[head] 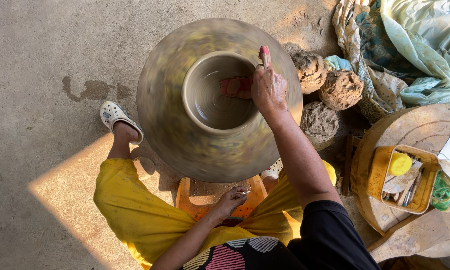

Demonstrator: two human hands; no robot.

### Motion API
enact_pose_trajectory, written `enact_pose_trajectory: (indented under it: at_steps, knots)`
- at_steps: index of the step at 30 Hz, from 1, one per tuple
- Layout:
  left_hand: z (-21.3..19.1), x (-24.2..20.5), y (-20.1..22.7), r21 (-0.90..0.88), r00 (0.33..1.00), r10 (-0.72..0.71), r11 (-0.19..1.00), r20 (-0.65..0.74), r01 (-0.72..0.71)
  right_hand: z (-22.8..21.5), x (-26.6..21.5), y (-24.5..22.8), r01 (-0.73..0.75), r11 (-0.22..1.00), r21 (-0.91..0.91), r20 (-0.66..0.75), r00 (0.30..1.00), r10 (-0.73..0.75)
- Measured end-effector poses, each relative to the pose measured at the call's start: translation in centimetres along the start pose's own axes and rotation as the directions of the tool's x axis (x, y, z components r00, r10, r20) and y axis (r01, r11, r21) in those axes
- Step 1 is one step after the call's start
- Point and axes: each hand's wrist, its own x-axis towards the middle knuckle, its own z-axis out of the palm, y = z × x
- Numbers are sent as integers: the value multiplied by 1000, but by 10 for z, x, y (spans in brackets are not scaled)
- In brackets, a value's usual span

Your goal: The person shapes a lump of clay on a spinning pottery wheel by hand, using water and a red sponge to smooth the walls of the vessel.

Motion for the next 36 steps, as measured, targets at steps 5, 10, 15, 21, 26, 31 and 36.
enact_pose_trajectory:
  at_steps: [5,10,15,21,26,31,36]
  knots:
    - [-2,1,-4,23,1000,26,999,-3,-26,7,3,1,-4,999,-48,9,1000,5]
    - [0,-1,-12,50,998,66,997,-10,-66,0,-6,-1,-41,997,-67,32,999,43]
    - [-1,-21,-2,45,997,50,998,-51,-47,-59,-27,7,-93,996,-4,-65,994,93]
    - [-30,-24,-25,58,973,231,972,-24,-229,-181,-118,81,111,991,-73,-768,628,-127]
    - [-61,-30,-39,227,954,277,942,-117,-246,-221,-213,133,436,609,663,-672,705,227]
    - [-70,-42,-28,225,926,358,918,-123,-325,-212,-297,162,249,471,846,-394,887,239]
    - [-71,-63,-9,195,956,253,955,-152,-222,-128,-362,207,-299,638,709,-24,895,446]
